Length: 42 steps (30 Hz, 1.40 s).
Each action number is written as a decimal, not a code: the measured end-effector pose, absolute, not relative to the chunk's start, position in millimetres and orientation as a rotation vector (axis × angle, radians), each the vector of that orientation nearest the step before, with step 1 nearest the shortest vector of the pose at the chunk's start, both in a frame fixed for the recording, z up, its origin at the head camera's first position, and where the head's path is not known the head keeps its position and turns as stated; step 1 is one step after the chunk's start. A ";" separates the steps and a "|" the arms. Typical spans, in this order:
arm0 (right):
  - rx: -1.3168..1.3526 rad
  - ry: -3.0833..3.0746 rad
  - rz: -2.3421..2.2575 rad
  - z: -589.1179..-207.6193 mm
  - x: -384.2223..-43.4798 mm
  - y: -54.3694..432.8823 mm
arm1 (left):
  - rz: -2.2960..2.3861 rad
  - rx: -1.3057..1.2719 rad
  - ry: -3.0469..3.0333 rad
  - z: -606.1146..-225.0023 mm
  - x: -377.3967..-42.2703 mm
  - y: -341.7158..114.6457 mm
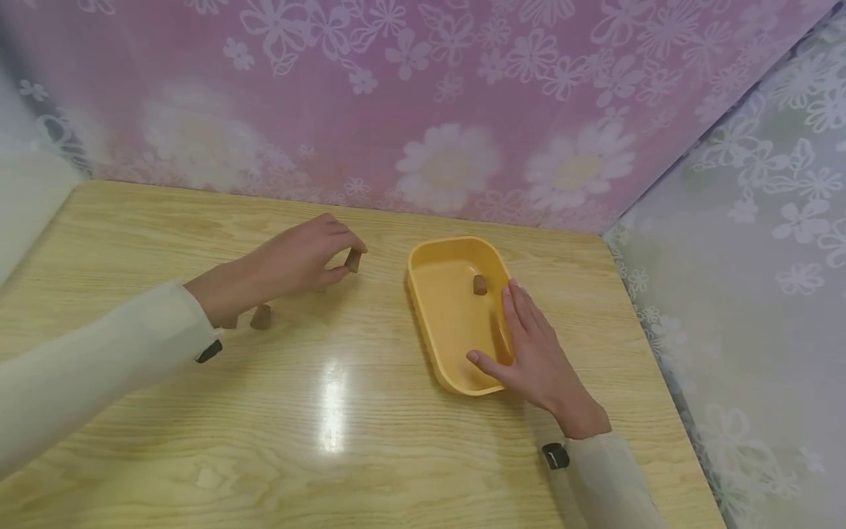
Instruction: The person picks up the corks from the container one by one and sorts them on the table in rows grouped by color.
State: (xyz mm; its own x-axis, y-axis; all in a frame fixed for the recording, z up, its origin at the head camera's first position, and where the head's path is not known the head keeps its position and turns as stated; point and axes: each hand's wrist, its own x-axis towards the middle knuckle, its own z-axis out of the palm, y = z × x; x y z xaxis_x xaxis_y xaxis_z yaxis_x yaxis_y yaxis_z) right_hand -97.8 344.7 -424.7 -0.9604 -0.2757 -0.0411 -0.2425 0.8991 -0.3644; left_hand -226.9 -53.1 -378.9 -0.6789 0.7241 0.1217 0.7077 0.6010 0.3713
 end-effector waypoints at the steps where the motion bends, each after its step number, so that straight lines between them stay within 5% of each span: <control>1: -0.406 2.970 -0.554 -424.4 -97.8 344.6 | 0.624 1.234 2.771 -379.7 -225.4 -56.1; 42: -0.384 2.968 -0.548 -424.0 -97.6 343.5 | 0.651 1.074 2.780 -426.0 -167.5 -127.9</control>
